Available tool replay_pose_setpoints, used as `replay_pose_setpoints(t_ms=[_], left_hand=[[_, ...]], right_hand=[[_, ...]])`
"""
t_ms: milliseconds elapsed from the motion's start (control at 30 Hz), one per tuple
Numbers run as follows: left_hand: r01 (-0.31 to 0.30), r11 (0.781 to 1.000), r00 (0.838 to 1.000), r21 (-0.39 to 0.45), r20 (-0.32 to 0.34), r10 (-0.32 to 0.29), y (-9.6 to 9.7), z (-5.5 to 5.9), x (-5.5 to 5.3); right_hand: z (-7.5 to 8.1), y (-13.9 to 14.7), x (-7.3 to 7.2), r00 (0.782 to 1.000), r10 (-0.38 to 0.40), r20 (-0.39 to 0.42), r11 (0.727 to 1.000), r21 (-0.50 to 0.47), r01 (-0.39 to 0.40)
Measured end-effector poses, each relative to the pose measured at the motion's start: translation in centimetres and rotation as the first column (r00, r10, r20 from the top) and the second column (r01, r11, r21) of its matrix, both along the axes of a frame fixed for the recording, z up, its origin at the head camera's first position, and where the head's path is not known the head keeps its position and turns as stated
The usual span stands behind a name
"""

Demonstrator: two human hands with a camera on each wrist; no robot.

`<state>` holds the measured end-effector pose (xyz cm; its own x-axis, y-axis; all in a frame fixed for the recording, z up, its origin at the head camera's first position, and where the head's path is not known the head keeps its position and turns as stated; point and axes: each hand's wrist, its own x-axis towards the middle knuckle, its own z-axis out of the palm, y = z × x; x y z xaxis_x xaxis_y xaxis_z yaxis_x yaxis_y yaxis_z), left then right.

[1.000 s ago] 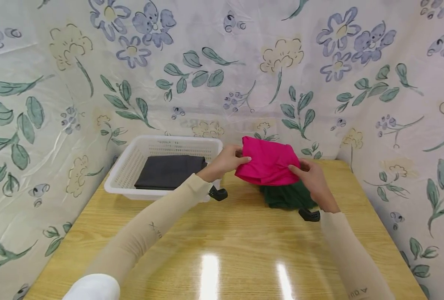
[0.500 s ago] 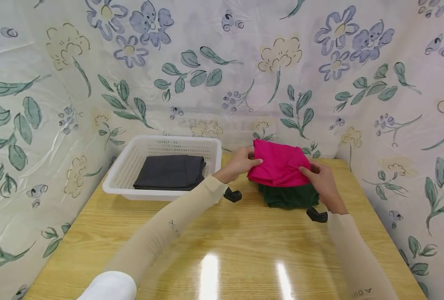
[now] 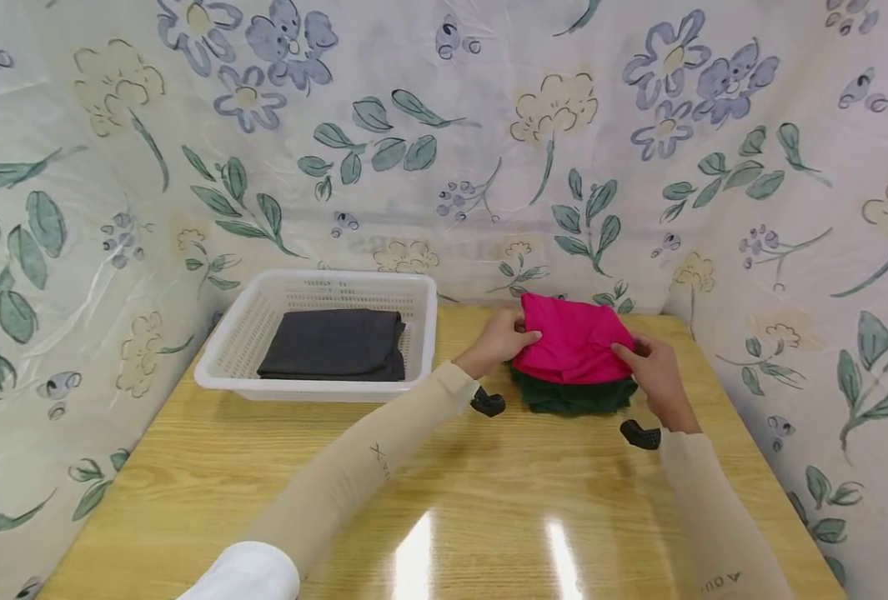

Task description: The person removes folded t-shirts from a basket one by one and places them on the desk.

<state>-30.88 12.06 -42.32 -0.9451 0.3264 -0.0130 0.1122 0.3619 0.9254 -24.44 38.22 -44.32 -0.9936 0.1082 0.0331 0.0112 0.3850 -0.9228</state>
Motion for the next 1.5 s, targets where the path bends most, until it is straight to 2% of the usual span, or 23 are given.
replay_pose_setpoints(t_ms=[100, 367, 767, 933, 1100, 1300, 1500], left_hand=[[-0.014, 1.000, 1.000, -0.014, 0.005, 0.014, 0.5, -0.6, -0.1], [-0.018, 0.998, 0.998, 0.056, 0.062, 0.015, 1.5, -1.5, -0.3], [-0.038, 0.998, 0.991, -0.047, 0.125, 0.043, 1.8, -3.6, -0.3], [-0.023, 0.996, 0.992, -0.087, 0.118, 0.033, 1.7, -3.9, -0.7], [-0.005, 0.991, 0.991, -0.133, 0.129, 0.023, 1.5, -4.1, -0.6], [-0.033, 0.988, 0.991, -0.148, 0.122, 0.052, 1.1, -4.0, -0.5], [-0.038, 0.986, 0.987, -0.160, 0.150, 0.062, 1.2, -4.1, -0.8]], right_hand=[[-0.7, 0.6, -0.4, 1.000, -0.013, 0.010, 1.000, -0.021, 0.013], [-2.2, 1.8, -1.1, 1.000, -0.025, -0.005, 1.000, -0.004, 0.025], [-3.4, 1.5, -0.5, 0.994, -0.040, 0.102, 0.997, 0.063, 0.033], [-3.6, 1.7, -0.7, 0.990, -0.046, 0.133, 0.996, 0.085, 0.034], [-4.0, 1.7, -0.7, 0.980, -0.044, 0.194, 0.994, 0.110, 0.022], [-3.9, 1.5, -0.7, 0.975, -0.029, 0.219, 0.992, 0.124, 0.002], [-3.6, 1.3, -0.7, 0.970, -0.031, 0.242, 0.991, 0.130, -0.001]])
